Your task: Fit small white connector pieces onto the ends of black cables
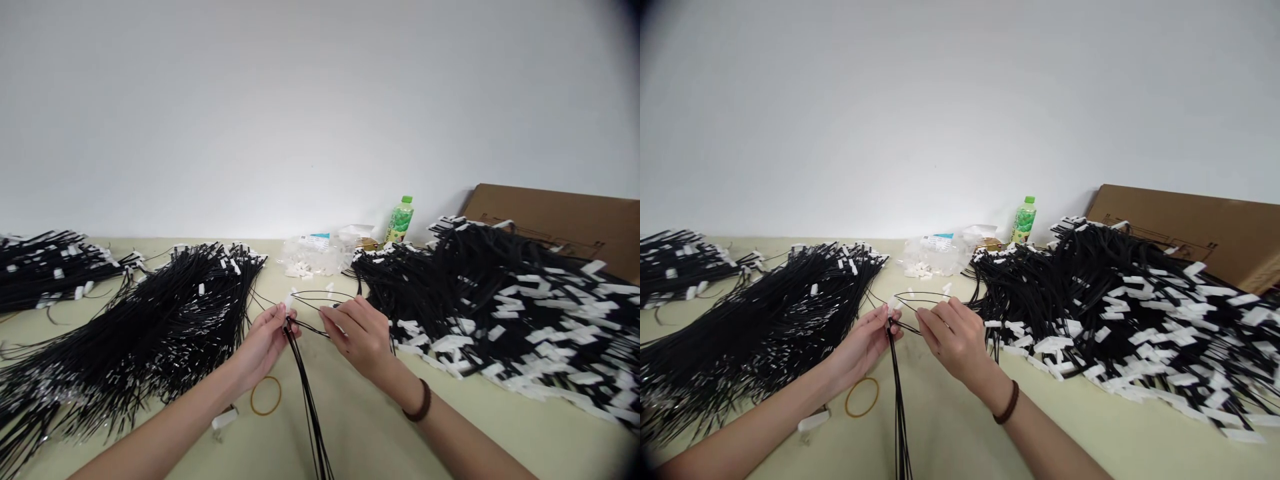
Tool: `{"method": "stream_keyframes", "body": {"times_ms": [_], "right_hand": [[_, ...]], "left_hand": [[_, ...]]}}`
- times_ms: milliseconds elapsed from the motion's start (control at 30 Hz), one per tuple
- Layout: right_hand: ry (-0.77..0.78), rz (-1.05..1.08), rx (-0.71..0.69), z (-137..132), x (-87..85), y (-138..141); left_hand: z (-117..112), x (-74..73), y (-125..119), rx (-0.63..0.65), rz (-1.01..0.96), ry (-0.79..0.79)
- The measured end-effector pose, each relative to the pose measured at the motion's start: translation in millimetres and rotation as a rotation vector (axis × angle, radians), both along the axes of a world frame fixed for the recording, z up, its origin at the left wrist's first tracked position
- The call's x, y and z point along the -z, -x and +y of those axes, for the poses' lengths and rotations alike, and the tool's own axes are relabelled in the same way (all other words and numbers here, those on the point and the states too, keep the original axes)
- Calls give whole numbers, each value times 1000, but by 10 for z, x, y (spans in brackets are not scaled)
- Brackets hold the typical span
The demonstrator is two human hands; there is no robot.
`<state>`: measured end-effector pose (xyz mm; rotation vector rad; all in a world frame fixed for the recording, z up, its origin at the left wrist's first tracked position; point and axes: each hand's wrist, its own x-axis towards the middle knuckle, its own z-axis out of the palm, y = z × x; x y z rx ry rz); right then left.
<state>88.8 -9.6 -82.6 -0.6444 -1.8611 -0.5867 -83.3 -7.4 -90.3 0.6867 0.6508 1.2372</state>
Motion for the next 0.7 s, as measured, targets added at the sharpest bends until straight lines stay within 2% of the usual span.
{"method": "stream_keyframes", "body": {"times_ms": [267,700], "right_hand": [[-1,0,7,14,9,5],[98,-97,25,0,5,33]], "left_hand": [[-13,-12,-6,-1,-2,18],[-11,4,0,36,32,-22]]}}
